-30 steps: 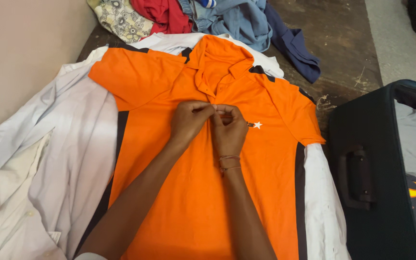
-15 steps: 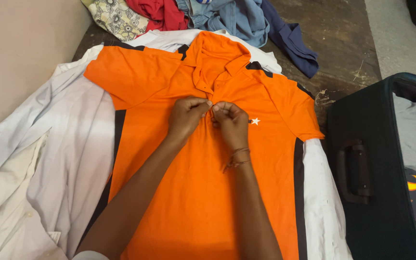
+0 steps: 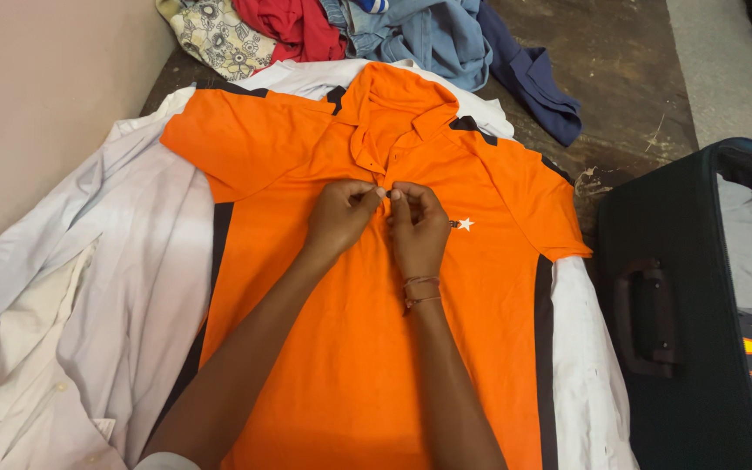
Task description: The person buttons an orange polo shirt, folds it into a small rectangle, and places it into a suitcase before beginning to button a white shirt.
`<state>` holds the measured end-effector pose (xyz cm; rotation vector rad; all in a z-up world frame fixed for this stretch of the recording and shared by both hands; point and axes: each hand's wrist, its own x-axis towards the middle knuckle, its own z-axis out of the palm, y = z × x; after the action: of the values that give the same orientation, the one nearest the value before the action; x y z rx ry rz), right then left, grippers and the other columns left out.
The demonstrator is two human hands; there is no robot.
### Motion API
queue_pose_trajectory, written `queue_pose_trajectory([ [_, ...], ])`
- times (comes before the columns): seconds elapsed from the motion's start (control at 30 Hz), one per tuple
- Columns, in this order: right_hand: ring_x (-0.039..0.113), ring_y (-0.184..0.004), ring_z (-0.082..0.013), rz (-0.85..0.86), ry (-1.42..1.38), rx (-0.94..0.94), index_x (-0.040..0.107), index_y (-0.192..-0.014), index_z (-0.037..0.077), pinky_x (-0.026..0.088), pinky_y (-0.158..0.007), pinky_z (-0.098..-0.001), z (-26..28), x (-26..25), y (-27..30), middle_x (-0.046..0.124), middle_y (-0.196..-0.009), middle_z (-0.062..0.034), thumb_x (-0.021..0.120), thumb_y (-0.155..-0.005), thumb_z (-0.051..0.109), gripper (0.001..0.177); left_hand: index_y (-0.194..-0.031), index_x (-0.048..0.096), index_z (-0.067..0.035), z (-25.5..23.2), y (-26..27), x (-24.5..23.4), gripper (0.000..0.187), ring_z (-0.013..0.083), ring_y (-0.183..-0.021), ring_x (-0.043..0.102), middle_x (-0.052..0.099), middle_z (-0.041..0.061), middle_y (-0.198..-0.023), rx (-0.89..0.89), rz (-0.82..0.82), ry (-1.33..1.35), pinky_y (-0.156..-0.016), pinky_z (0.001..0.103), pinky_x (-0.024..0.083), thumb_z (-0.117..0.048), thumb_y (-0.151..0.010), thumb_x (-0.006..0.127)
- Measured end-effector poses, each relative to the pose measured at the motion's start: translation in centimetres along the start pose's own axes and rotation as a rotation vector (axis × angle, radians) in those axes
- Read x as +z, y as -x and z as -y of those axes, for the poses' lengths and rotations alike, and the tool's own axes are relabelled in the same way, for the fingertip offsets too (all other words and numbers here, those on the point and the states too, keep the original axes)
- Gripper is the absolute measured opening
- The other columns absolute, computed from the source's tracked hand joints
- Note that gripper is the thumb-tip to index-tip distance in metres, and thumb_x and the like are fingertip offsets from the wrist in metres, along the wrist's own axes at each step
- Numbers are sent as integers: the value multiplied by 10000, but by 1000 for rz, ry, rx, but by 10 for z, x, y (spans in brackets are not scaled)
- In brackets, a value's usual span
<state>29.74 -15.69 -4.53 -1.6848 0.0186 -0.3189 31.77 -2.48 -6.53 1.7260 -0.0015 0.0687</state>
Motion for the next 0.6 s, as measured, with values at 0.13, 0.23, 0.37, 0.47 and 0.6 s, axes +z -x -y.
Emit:
queue_pose_trajectory([
  [0.13,633,-637,-66,4,-38,178,727,-1062,13,540,-546,-230,1,-6,-4,732,-868,-21,729,-947,163,189,-937,751,10,-3,1,-3,249,87,-605,556,673,36,-706,-54,43,-13,-581,282,465,-229,-970,686],
  [0.23,632,-639,-61,22,-54,149,729,-1060,13,539,-540,-224,0,-7,-5,732,-865,-15,737,-948,165,189,-953,746,1,-1,0,-1,239,67,-616,584,695,9,-719,14,29,-2,-586,260,478,-229,-964,686],
  [0.37,633,-648,-55,82,-80,140,738,-1066,26,531,-539,-219,-7,-11,-8,718,-839,-7,735,-952,163,178,-965,753,-11,-3,2,-4,233,60,-618,587,687,15,-734,-8,51,135,-520,245,464,-241,-961,716],
  [0.47,565,-621,-61,114,-103,153,761,-1078,31,471,-536,-221,-13,-12,-8,668,-781,-14,732,-976,166,172,-987,756,-24,-10,3,-8,215,60,-622,615,712,19,-776,-25,74,196,-479,235,468,-233,-947,722],
  [0.6,566,-655,-60,52,70,34,754,-1059,43,494,-591,-226,-8,-6,-4,679,-800,-6,747,-952,217,204,-1065,683,-72,-16,1,-11,206,95,-602,660,700,27,-855,-92,-41,230,-470,266,511,-240,-949,657],
])
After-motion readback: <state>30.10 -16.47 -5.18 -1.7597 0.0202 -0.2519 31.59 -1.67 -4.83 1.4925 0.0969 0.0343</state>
